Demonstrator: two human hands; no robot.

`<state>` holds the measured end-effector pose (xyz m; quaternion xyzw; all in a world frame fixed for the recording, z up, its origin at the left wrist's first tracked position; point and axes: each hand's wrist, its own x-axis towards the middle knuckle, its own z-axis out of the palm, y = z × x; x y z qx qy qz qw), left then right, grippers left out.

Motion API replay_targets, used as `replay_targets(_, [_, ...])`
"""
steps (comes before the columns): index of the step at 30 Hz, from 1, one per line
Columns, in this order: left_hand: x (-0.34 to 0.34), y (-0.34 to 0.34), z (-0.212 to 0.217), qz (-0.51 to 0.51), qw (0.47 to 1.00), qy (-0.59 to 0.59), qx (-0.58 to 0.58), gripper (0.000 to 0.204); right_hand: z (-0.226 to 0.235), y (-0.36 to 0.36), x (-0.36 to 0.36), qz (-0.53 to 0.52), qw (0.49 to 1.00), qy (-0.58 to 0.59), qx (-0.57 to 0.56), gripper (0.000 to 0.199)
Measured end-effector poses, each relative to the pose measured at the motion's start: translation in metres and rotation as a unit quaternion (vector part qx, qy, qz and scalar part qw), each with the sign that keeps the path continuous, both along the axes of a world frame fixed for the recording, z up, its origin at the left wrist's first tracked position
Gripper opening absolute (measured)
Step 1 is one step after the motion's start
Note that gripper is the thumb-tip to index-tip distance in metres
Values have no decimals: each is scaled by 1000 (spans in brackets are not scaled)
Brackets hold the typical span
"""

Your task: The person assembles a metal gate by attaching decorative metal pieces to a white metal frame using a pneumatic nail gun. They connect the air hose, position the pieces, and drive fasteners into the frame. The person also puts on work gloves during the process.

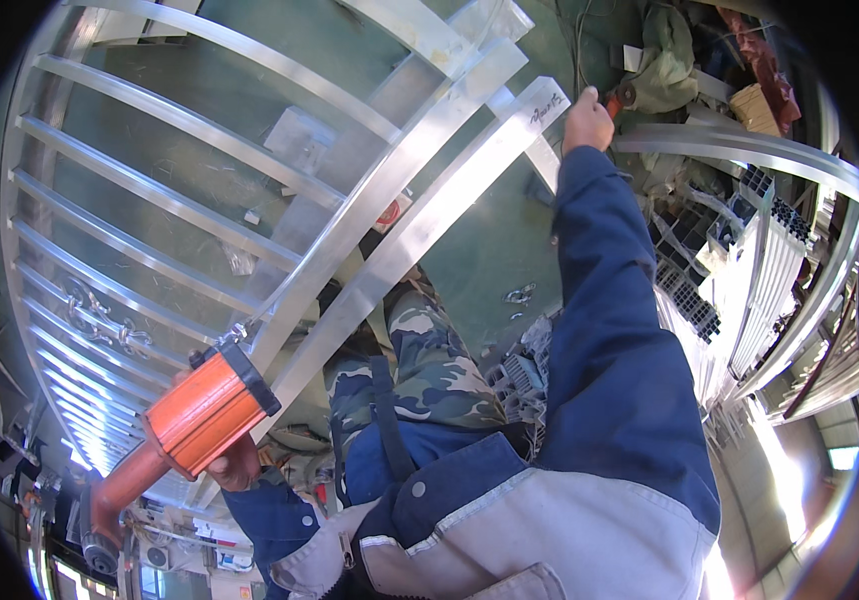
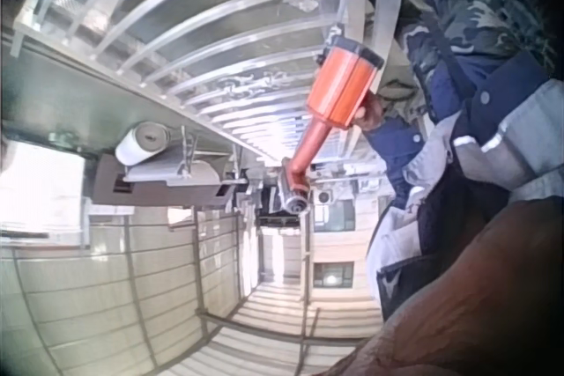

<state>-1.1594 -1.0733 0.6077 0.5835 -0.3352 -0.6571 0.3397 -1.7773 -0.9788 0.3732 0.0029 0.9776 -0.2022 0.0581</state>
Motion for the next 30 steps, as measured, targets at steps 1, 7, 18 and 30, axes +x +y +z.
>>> replay_targets(1, [1,2,1,8,1000,2,4,107,8,8,-1,2,1000,-10,-5,62])
replay_targets(7, [-10,1,11,9,1000,21,-14,102,33,80,40,310,942,-119,54,79])
replay_targets(18, [-12,11,67,117,970,128,-170,110,116,38,200,367,852,-326,182,37])
replay_targets(30, [75,134,122,287,881,269,-264,105,153,55,251,497,823,-265,-80,27])
